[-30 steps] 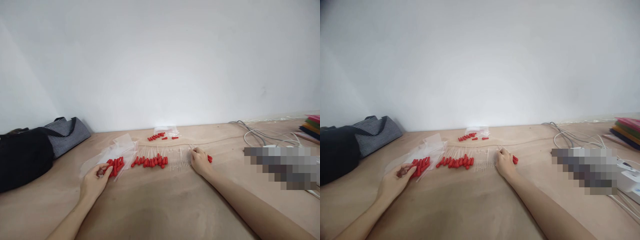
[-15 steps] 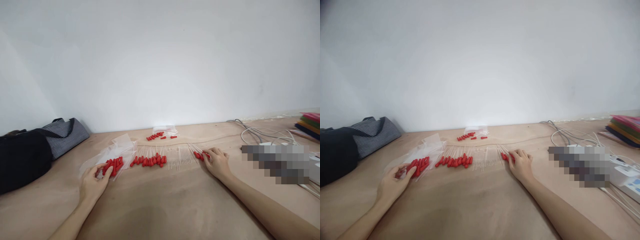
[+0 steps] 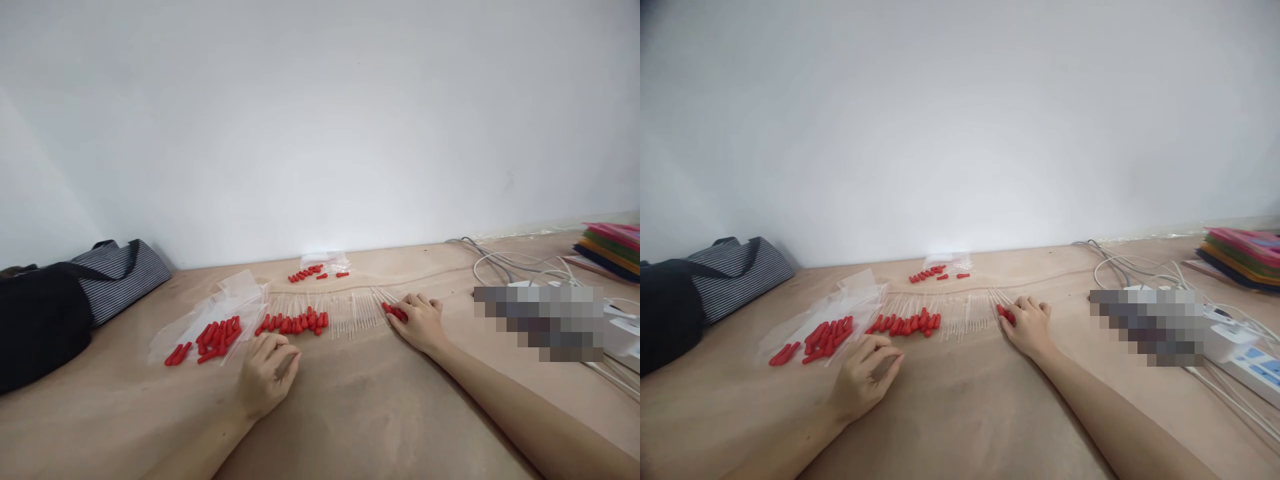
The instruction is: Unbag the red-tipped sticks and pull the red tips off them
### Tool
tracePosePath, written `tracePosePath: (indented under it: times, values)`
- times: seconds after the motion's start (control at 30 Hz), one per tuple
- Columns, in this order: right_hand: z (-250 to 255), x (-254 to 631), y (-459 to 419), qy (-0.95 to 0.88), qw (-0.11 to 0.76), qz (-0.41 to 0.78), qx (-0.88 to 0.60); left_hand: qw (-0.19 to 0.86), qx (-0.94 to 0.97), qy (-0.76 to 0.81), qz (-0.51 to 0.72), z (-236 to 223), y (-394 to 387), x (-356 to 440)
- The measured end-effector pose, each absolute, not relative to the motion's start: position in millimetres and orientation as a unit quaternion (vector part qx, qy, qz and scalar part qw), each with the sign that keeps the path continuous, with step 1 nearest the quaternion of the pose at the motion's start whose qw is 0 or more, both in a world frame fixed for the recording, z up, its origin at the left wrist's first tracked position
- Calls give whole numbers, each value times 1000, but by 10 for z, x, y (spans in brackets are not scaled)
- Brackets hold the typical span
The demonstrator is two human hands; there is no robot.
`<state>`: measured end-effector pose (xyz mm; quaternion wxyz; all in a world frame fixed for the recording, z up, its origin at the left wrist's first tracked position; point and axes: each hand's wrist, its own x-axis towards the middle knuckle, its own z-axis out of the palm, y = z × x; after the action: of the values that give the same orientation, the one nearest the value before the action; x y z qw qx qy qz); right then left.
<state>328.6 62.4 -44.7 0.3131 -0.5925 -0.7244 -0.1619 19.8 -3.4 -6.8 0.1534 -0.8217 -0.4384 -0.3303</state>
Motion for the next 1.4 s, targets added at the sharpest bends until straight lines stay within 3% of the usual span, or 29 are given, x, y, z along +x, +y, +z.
tracePosePath:
  times: [0.27,0.47,0.6,0.7,0.8,1.03,1.4]
  values:
    - [-430,3231,673,-739,343,-186,-549,46,-847,-383,-366,-129,42,502]
    - [-315,2885,343,-754,450,-217,-426,-195,-794,-450,-358,-146,94,691]
    - [-285,2512,94,-793,453,-208,-349,-392,-715,-450,-364,-133,104,820]
    - [-293,2359,21,-817,432,-203,-324,-472,-662,-430,-392,-130,100,857]
    - [-297,2371,27,-820,428,-213,-315,-465,-651,-451,-396,-157,102,808]
    - [-294,2566,160,-825,409,-256,-293,-239,-763,-492,-345,-130,66,720]
    - [-291,2581,208,-887,347,-193,-234,-253,-791,-472,-296,-81,43,631]
